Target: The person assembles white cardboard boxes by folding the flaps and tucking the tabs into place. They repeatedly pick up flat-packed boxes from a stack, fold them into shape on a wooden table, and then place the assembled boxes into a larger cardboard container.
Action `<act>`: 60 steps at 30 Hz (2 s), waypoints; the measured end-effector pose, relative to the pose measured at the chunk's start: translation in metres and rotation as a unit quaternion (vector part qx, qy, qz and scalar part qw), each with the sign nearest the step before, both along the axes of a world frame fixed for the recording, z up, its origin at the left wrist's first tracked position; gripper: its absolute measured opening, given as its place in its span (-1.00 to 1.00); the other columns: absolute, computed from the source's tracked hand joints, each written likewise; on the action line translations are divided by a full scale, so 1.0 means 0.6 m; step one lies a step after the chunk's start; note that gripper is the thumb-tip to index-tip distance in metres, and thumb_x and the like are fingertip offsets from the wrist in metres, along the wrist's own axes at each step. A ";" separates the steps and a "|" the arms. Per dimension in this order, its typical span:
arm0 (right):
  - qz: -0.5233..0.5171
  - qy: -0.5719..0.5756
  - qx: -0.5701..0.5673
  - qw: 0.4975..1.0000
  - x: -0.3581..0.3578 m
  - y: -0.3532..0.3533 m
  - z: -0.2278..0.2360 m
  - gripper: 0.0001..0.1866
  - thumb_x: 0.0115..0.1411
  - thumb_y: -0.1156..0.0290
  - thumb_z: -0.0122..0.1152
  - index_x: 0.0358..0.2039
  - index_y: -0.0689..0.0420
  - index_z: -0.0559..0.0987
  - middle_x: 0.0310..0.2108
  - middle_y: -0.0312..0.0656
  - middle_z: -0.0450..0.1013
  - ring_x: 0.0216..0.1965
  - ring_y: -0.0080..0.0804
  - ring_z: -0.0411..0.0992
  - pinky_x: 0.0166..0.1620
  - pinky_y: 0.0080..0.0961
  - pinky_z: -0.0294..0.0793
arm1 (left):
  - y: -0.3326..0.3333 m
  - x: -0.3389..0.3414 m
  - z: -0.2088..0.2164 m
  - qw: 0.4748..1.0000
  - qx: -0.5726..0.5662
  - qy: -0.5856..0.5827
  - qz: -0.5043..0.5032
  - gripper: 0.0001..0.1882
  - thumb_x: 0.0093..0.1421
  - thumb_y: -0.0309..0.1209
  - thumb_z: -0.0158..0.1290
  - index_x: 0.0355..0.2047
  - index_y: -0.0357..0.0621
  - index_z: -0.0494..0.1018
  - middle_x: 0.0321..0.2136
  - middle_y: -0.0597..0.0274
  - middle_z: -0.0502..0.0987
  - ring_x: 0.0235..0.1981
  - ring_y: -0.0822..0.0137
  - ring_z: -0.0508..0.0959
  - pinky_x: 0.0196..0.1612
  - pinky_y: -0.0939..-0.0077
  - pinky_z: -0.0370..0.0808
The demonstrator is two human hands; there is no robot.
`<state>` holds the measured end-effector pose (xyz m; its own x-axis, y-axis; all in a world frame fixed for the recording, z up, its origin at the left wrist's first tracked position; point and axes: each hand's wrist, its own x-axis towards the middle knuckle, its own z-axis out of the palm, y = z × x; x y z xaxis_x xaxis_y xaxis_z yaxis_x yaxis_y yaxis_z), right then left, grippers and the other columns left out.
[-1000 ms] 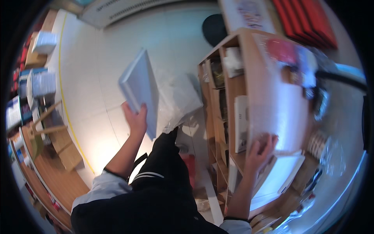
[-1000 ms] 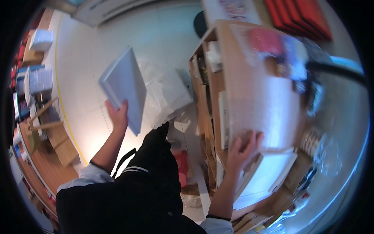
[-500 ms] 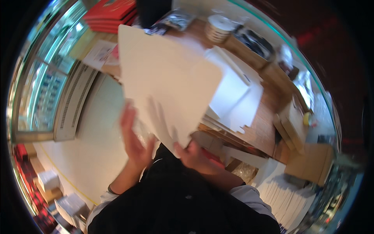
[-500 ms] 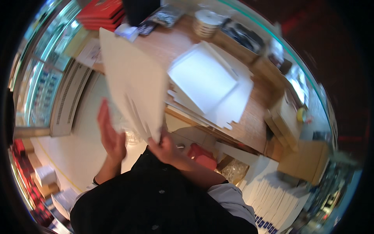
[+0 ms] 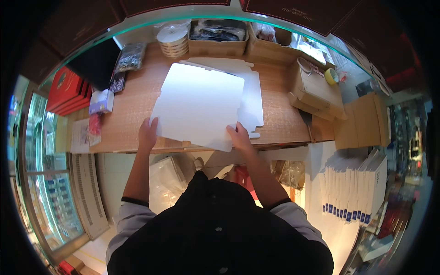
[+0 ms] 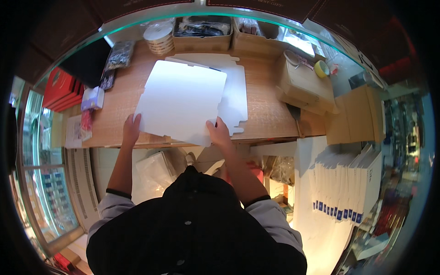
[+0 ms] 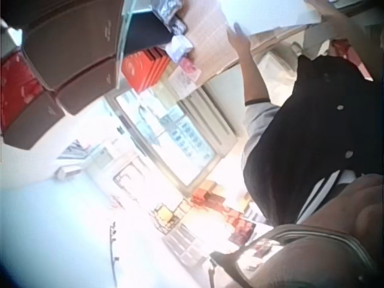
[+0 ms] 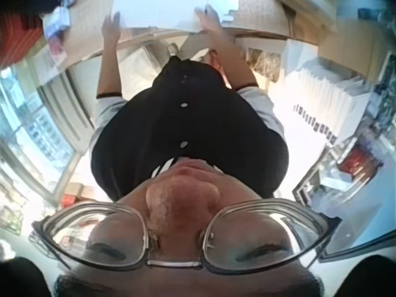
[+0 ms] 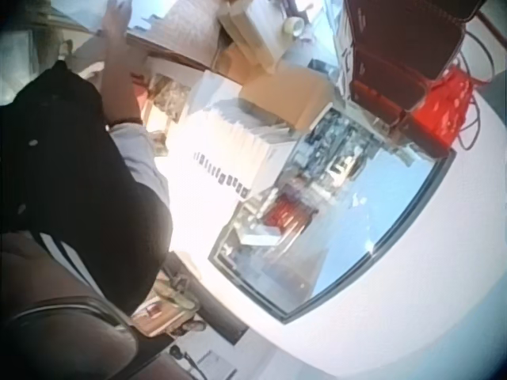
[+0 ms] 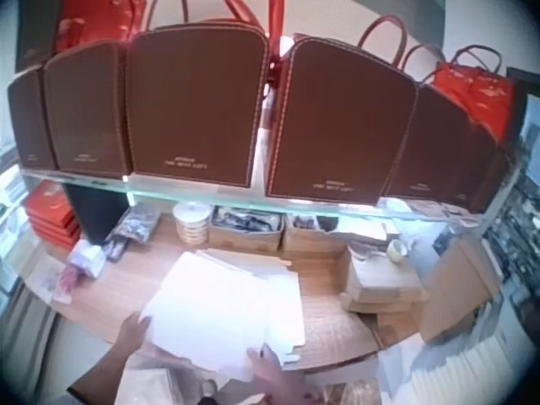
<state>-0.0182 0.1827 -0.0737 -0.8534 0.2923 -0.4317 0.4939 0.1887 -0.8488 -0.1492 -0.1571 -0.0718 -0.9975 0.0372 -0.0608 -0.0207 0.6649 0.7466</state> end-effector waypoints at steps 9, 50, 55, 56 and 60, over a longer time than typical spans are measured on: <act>-0.140 0.049 0.180 0.972 -0.032 -0.023 -0.049 -0.42 0.15 0.22 0.19 0.09 0.32 0.35 -0.44 -0.23 0.39 -0.46 -0.48 0.39 -0.37 -0.50 0.41 | 0.044 -0.150 -0.027 0.986 -0.136 -0.025 -0.098 -0.50 0.22 0.01 -0.05 -0.17 -0.22 0.47 -0.27 -0.14 0.55 -0.20 -0.02 0.55 -0.13 0.15 0.43; 0.041 0.469 -0.440 0.765 0.558 0.126 0.311 -0.13 0.22 -0.20 -0.03 0.32 0.17 0.04 0.17 0.13 0.26 0.10 0.01 0.38 0.04 -0.12 0.47 | 0.331 0.326 0.383 0.702 0.161 0.446 -0.532 -0.72 0.09 -0.36 0.13 -0.19 0.00 0.36 -0.18 0.10 0.52 -0.10 0.09 0.48 0.04 0.05 0.32; -0.222 0.329 -0.366 0.842 0.579 0.113 0.387 -0.44 0.29 0.07 -0.04 0.12 0.25 0.28 -0.09 0.02 0.46 -0.22 -0.24 0.54 -0.23 -0.45 0.58 | 0.382 0.380 0.402 0.578 0.038 0.556 -0.596 -0.64 0.01 -0.35 0.21 -0.17 0.24 0.39 -0.01 0.26 0.42 0.09 0.10 0.34 0.23 -0.08 0.03; -0.265 0.321 -0.333 0.846 0.584 0.113 0.393 -0.49 0.29 0.12 -0.02 0.08 0.25 0.32 -0.14 -0.01 0.48 -0.26 -0.29 0.54 -0.26 -0.48 0.58 | 0.396 0.391 0.406 0.571 0.026 0.562 -0.598 -0.62 0.01 -0.35 0.22 -0.16 0.27 0.39 0.02 0.24 0.40 0.11 0.09 0.32 0.24 -0.09 0.01; -0.390 0.456 -0.225 0.767 0.622 0.149 0.380 -0.73 0.32 0.27 -0.07 -0.23 0.24 0.46 -0.40 -0.17 0.48 -0.44 -0.41 0.50 -0.33 -0.45 0.54 | 0.449 0.399 0.369 0.621 0.048 0.547 -0.559 -0.60 0.10 -0.35 0.17 -0.04 0.07 0.38 0.08 0.04 0.31 0.15 -0.03 0.27 0.24 -0.21 -0.01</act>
<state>0.3552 0.2719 0.1541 -0.5016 0.8644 0.0347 -0.5314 -0.2763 -0.8008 0.0905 0.1122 0.1494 0.2125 0.6946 0.6873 0.9687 -0.2421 -0.0549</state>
